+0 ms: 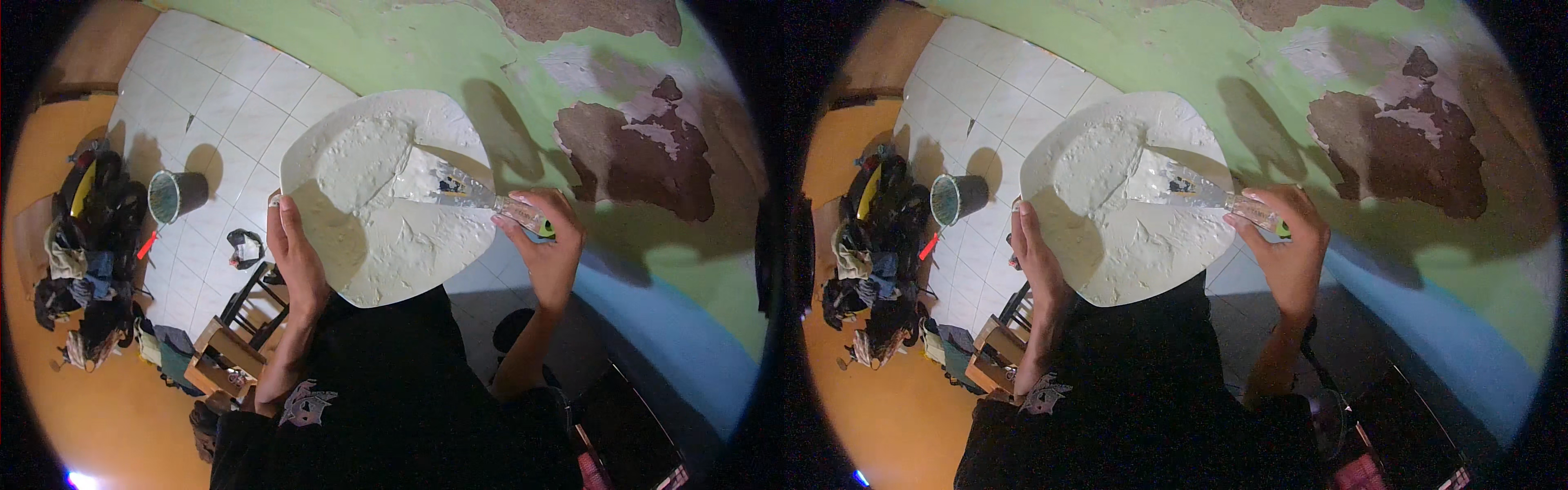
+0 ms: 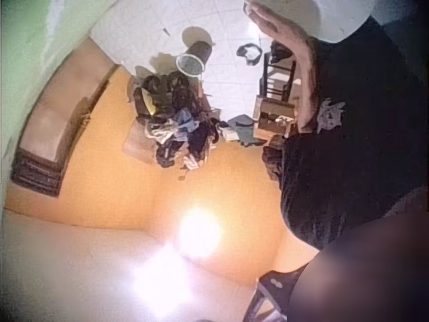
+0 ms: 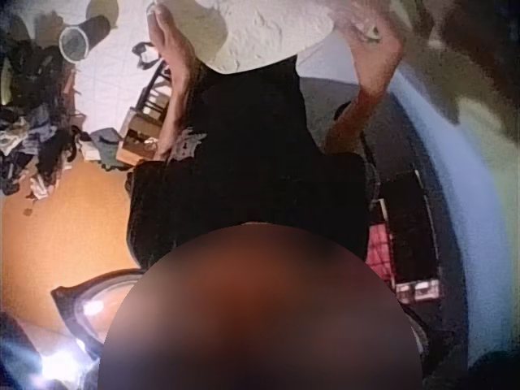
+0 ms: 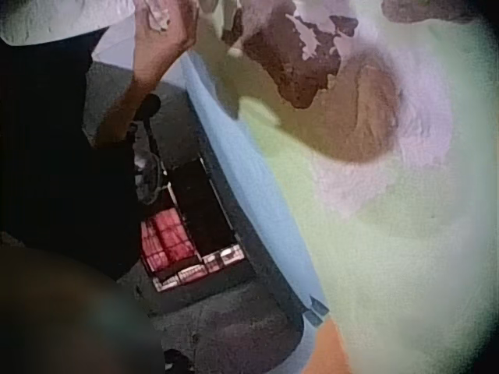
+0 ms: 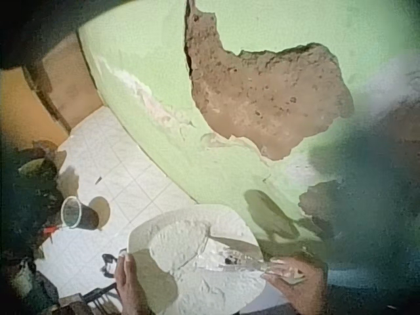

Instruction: Patching a damaged area on a wall using putty and a putty knife.

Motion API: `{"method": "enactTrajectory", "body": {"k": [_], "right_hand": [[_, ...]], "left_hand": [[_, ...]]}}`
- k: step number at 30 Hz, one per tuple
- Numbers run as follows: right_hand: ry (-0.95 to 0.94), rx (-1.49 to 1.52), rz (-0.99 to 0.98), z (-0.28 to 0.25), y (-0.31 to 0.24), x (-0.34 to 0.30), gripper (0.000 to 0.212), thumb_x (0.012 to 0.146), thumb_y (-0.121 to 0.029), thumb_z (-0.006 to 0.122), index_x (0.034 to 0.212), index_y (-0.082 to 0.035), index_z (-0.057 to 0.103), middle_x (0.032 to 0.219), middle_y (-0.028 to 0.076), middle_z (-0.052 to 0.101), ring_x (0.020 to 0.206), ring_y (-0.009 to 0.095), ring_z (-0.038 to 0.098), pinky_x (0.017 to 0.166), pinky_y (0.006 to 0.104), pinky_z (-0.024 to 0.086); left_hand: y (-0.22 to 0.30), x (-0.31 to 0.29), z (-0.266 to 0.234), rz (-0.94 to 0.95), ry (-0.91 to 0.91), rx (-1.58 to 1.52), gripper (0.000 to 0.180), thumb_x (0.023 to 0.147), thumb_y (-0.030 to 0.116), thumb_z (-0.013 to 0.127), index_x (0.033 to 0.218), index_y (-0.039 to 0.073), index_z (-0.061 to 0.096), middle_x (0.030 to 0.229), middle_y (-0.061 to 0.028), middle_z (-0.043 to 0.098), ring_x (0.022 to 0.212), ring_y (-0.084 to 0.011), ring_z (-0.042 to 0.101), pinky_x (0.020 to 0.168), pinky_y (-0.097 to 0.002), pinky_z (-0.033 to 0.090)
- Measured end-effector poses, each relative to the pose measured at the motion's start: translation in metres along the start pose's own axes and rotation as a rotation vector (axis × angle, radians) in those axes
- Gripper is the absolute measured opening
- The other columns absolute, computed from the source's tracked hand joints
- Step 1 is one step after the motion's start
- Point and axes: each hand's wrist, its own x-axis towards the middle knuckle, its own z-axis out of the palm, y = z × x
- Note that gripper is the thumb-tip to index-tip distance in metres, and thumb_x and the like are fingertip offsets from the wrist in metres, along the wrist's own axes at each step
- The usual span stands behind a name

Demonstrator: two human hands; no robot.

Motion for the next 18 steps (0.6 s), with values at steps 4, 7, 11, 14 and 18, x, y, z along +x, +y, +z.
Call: {"method": "enactTrajectory", "body": {"k": [4,7,11,14,18], "right_hand": [[0.004,-0.014,-0.076,0.002,0.008,-0.002,0.034,0.065,-0.001,0.085,0.096,-0.001,0.069,0.094,0.01,0.07,0.085,0.021,0.065,0.078,0.0325,0.051],[0.066,0.092,-0.009,0.004,0.017,-0.011,0.035,0.066,0.0,0.085,0.097,-0.001,0.069,0.096,0.011,0.069,0.086,0.021,0.065,0.078,0.0327,0.05],[0.141,0.197,0.008,0.002,0.022,-0.019,0.035,0.066,0.001,0.084,0.098,0.0,0.069,0.096,0.012,0.069,0.087,0.022,0.064,0.079,0.0332,0.05],[0.193,0.187,0.027,0.001,0.027,-0.028,0.035,0.067,0.001,0.084,0.098,0.001,0.068,0.097,0.012,0.069,0.087,0.023,0.064,0.079,0.0331,0.05],[0.283,0.185,-0.038,-0.007,0.038,-0.029,0.033,0.069,0.001,0.082,0.099,0.002,0.068,0.095,0.013,0.069,0.086,0.023,0.064,0.079,0.0339,0.05]], "left_hand": [[0.002,0.004,0.0,-0.093,-0.012,-0.07,0.044,0.103,0.044,0.045,0.117,0.004,0.055,0.098,-0.0043,0.056,0.086,-0.013,0.053,0.076,-0.0291,0.046],[0.001,0.008,-0.002,-0.119,-0.017,-0.09,0.045,0.103,0.045,0.046,0.12,0.003,0.055,0.101,-0.0049,0.057,0.088,-0.0135,0.055,0.077,-0.0296,0.047],[-0.001,0.011,0.0,-0.133,-0.012,-0.115,0.049,0.102,0.046,0.048,0.123,0.003,0.054,0.104,-0.0065,0.058,0.089,-0.0143,0.057,0.076,-0.0297,0.049],[0.0,0.011,0.009,-0.082,0.081,-0.107,0.038,0.105,0.039,0.043,0.111,0.004,0.057,0.091,-0.0023,0.057,0.08,-0.0101,0.054,0.068,-0.0254,0.045],[0.0,0.018,0.011,-0.123,0.008,-0.107,0.036,0.106,0.038,0.042,0.106,0.005,0.056,0.086,-0.0021,0.056,0.072,-0.0105,0.054,0.062,-0.026,0.045]]}}
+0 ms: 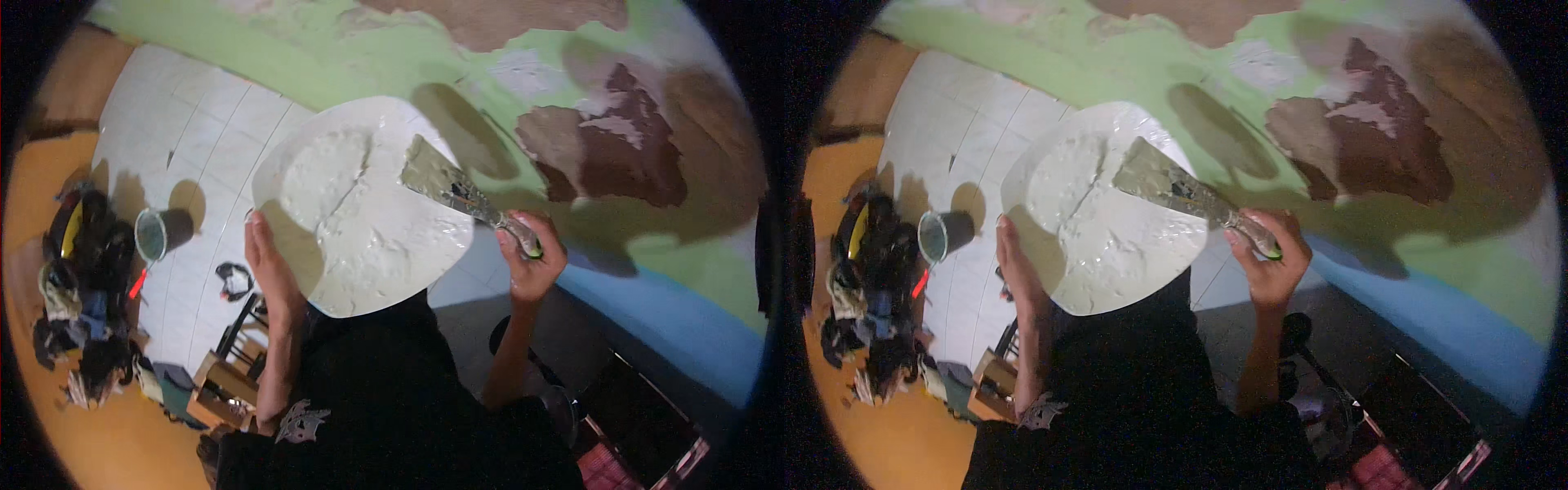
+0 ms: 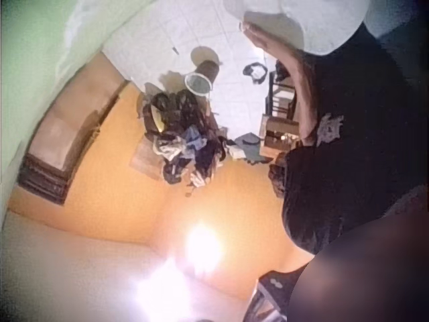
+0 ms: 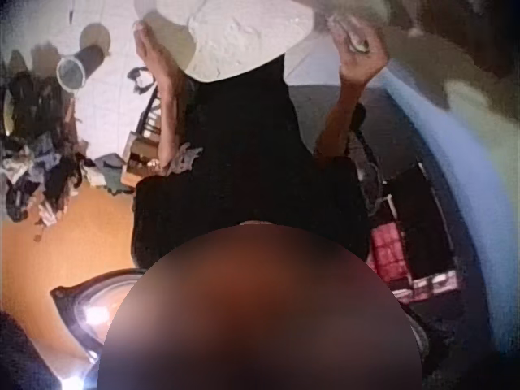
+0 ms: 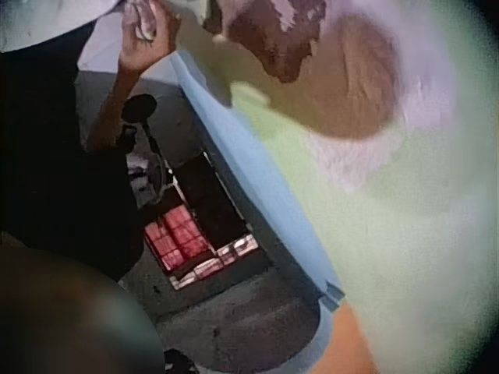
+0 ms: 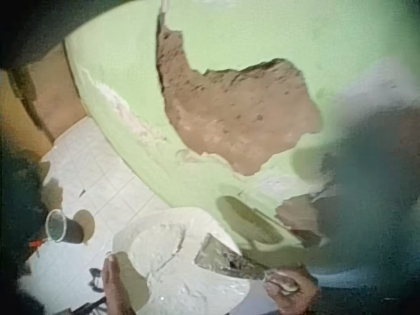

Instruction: Patching a damaged area on a wall using putty and a putty knife.

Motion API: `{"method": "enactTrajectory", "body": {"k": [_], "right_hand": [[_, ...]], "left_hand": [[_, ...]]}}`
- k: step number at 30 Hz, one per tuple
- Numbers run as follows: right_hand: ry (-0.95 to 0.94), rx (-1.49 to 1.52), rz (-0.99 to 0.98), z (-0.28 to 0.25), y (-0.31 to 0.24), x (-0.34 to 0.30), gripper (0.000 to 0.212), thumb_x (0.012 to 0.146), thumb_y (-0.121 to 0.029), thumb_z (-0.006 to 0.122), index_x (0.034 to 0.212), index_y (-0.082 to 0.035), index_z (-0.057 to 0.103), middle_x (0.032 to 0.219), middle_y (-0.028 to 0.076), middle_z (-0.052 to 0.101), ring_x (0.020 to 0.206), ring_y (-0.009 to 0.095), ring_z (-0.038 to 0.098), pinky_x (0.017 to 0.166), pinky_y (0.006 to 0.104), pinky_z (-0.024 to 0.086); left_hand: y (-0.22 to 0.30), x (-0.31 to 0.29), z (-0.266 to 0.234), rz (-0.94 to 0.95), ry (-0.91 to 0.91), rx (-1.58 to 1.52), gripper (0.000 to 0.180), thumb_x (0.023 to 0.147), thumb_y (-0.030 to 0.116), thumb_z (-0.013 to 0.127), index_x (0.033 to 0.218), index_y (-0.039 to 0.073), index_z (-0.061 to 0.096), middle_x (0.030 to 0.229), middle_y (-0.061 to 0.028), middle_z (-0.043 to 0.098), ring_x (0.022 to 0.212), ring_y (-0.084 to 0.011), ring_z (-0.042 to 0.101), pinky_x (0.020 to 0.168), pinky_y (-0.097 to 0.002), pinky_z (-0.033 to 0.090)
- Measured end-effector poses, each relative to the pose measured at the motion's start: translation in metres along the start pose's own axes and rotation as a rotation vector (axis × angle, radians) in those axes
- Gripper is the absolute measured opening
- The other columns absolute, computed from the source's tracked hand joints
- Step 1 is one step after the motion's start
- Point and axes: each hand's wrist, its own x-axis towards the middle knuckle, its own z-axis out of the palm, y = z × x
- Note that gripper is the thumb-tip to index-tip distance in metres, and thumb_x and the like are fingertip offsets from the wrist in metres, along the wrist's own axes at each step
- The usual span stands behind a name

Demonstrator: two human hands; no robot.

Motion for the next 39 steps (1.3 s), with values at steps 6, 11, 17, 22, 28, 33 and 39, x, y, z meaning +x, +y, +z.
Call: {"method": "enactTrajectory", "body": {"k": [6,11,17,22,28,33,39], "right_hand": [[0.161,0.056,0.03,-0.012,0.002,0.014,0.024,0.079,0.0,0.077,0.099,0.005,0.066,0.093,0.013,0.07,0.083,0.018,0.064,0.076,0.0304,0.051],[0.237,0.161,0.235,-0.028,0.031,0.035,0.021,0.086,-0.005,0.074,0.101,0.005,0.064,0.089,0.009,0.069,0.083,0.013,0.064,0.076,0.0277,0.05],[0.318,0.156,0.306,-0.039,0.032,0.066,0.018,0.089,-0.015,0.073,0.099,-0.001,0.067,0.077,0.004,0.066,0.055,0.005,0.047,0.048,0.0223,0.035],[0.325,0.169,0.278,-0.041,0.045,0.078,0.019,0.09,-0.018,0.073,0.096,-0.001,0.067,0.073,0.002,0.063,0.053,0.003,0.044,0.045,0.022,0.032],[0.355,0.257,0.329,-0.049,0.052,0.078,0.018,0.089,-0.018,0.074,0.093,-0.001,0.068,0.073,0.002,0.063,0.052,0.003,0.042,0.045,0.0219,0.03],[0.423,0.226,0.418,-0.065,0.047,0.07,0.016,0.091,-0.019,0.07,0.093,-0.003,0.069,0.077,0.002,0.063,0.053,0.004,0.044,0.044,0.0213,0.03],[0.346,0.223,0.433,-0.053,0.043,0.077,0.02,0.089,-0.022,0.073,0.092,-0.003,0.07,0.073,0.001,0.064,0.052,0.002,0.044,0.043,0.0211,0.03]], "left_hand": [[-0.015,0.038,0.004,0.05,-0.035,-0.038,0.038,0.105,0.04,0.042,0.107,0.005,0.057,0.087,-0.0031,0.057,0.073,-0.012,0.055,0.064,-0.0268,0.046],[-0.019,0.048,0.013,0.099,0.011,-0.063,0.04,0.104,0.041,0.043,0.11,0.003,0.054,0.092,-0.0051,0.056,0.078,-0.0148,0.057,0.067,-0.029,0.048],[-0.024,0.049,0.009,0.075,0.045,-0.012,0.043,0.104,0.042,0.042,0.115,0.003,0.054,0.098,-0.0074,0.059,0.083,-0.0168,0.059,0.071,-0.0316,0.05],[-0.034,0.051,0.003,0.087,0.064,-0.011,0.044,0.104,0.041,0.042,0.12,0.003,0.054,0.102,-0.0084,0.06,0.088,-0.0181,0.06,0.075,-0.0324,0.05],[-0.038,0.051,0.002,0.092,0.108,-0.028,0.044,0.104,0.041,0.041,0.119,0.003,0.054,0.103,-0.0083,0.06,0.089,-0.0188,0.06,0.076,-0.0337,0.051],[-0.039,0.049,0.001,0.123,0.087,-0.04,0.042,0.105,0.041,0.039,0.116,0.003,0.054,0.1,-0.0079,0.058,0.088,-0.0184,0.06,0.074,-0.0333,0.051],[-0.038,0.041,0.004,0.117,0.076,-0.065,0.043,0.105,0.041,0.038,0.116,0.003,0.053,0.101,-0.008,0.058,0.088,-0.0181,0.059,0.074,-0.0331,0.05]]}}
